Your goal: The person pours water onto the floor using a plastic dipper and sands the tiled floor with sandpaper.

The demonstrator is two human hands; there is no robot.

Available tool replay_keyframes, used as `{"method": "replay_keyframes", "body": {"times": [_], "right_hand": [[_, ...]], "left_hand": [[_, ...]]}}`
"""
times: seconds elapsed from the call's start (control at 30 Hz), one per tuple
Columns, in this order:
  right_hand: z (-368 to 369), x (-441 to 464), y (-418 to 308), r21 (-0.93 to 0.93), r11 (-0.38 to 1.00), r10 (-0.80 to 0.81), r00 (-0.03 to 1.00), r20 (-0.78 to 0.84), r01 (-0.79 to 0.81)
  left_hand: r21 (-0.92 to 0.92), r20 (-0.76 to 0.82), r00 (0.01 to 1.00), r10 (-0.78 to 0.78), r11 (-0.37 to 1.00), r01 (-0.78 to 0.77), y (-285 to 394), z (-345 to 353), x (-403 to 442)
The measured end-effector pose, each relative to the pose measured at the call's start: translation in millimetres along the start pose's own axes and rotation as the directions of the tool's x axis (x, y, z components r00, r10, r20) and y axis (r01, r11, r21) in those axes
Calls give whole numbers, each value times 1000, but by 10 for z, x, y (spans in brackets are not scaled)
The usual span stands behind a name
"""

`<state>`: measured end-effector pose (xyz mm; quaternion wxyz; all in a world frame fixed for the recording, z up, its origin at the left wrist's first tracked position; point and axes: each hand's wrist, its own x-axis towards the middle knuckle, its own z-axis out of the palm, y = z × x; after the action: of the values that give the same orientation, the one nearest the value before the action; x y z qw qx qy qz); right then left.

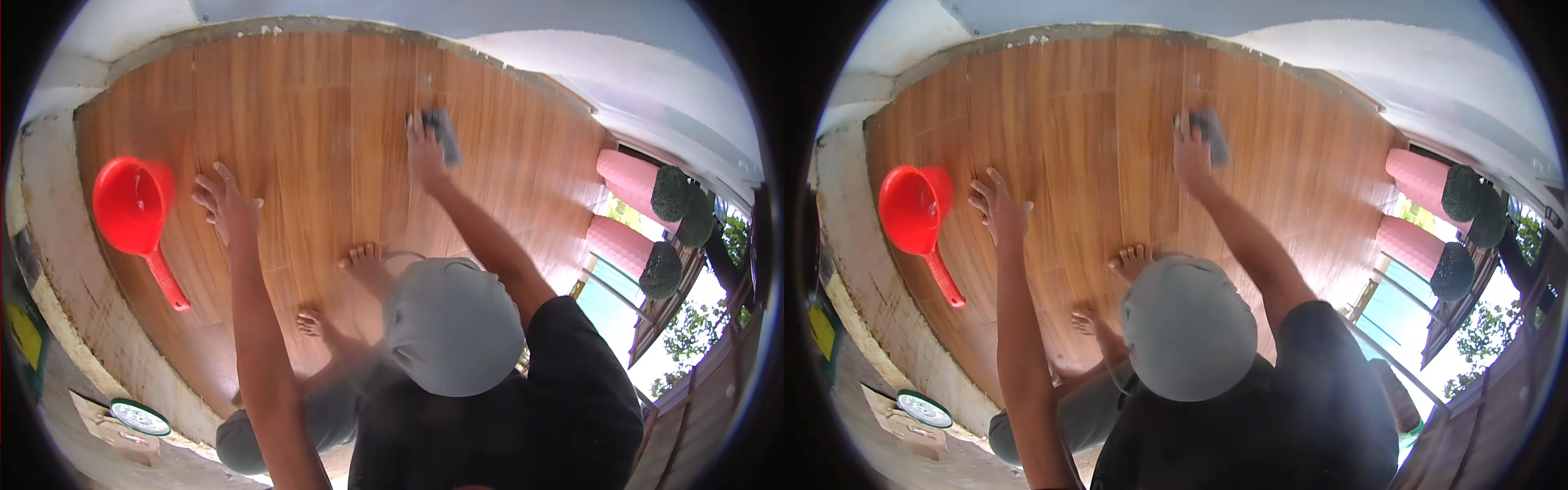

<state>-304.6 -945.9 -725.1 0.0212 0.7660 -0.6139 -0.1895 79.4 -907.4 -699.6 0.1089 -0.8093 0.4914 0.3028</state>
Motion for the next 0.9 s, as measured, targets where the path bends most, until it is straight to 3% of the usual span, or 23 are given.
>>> {"method": "replay_keyframes", "body": {"times": [0.07,0.2,0.27,0.37,0.47,0.63,0.77,0.9], "right_hand": [[-184,680,119,46,999,-19,999,-30,20],[-165,334,-44,88,996,-9,1000,-16,10],[-17,-332,-89,105,994,-4,1000,22,1],[-89,89,-150,179,983,42,999,5,-42],[-251,817,-196,150,988,48,993,-105,-32],[-266,148,-364,85,996,-40,999,6,39],[-304,1009,-92,133,991,4,997,-83,7],[-341,216,-476,149,989,3,999,43,-10]], "left_hand": [[-20,-24,999,21,1000,-22,-11,30,-16],[-20,-53,999,6,1000,-7,-4,-24,61],[-16,-30,999,20,1000,-20,-12,10,-41],[10,17,1000,-7,1000,7,25,-31,-7],[-2,-42,999,34,999,-34,-15,31,-32],[15,37,999,-31,999,30,10,-19,-63],[-24,-9,1000,9,1000,-10,-24,9,-21],[7,-6,1000,-20,1000,20,6,1,-18]]}}
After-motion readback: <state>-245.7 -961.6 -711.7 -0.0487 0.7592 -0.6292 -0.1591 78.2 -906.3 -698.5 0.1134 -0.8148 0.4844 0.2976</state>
